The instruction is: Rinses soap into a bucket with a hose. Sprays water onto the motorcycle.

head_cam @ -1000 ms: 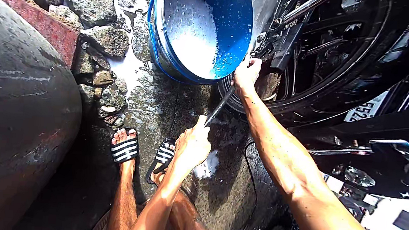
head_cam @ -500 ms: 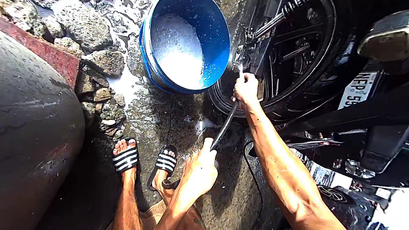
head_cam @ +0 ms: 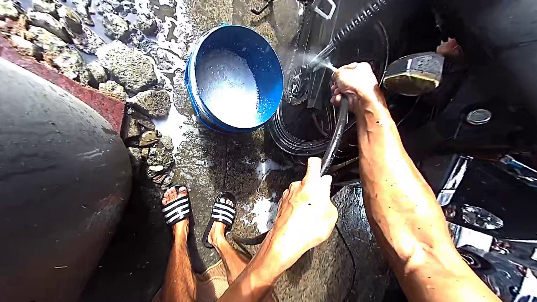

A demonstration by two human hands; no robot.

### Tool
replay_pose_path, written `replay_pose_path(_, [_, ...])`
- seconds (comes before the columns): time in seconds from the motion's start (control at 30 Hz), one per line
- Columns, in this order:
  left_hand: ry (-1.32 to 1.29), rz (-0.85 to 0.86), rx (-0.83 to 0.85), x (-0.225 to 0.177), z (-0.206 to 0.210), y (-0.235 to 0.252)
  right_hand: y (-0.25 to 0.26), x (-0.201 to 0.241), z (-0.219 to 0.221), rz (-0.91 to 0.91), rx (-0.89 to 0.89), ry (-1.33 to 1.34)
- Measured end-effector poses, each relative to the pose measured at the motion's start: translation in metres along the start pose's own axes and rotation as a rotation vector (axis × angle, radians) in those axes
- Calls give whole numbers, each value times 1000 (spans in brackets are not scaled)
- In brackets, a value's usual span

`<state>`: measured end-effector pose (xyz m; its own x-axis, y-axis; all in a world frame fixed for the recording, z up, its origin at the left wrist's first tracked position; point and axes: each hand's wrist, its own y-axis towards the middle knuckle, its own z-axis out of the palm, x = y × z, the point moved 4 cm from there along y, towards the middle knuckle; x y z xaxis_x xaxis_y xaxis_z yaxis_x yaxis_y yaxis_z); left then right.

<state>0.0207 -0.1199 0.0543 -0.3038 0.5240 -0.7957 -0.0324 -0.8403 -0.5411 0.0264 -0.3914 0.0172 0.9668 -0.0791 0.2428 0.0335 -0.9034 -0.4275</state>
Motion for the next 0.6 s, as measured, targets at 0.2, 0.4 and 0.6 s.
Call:
replay_pose_path(0.2, [52, -27, 32, 35, 4, -15, -24, -38, 19, 50, -3, 204])
replay_pose_path(0.4, [167, -23, 36, 97, -9, -67, -101, -123, 51, 346, -34, 353])
replay_pose_path(0.6, [212, -145, 126, 107, 25, -94, -116, -170, 78, 451, 193, 303])
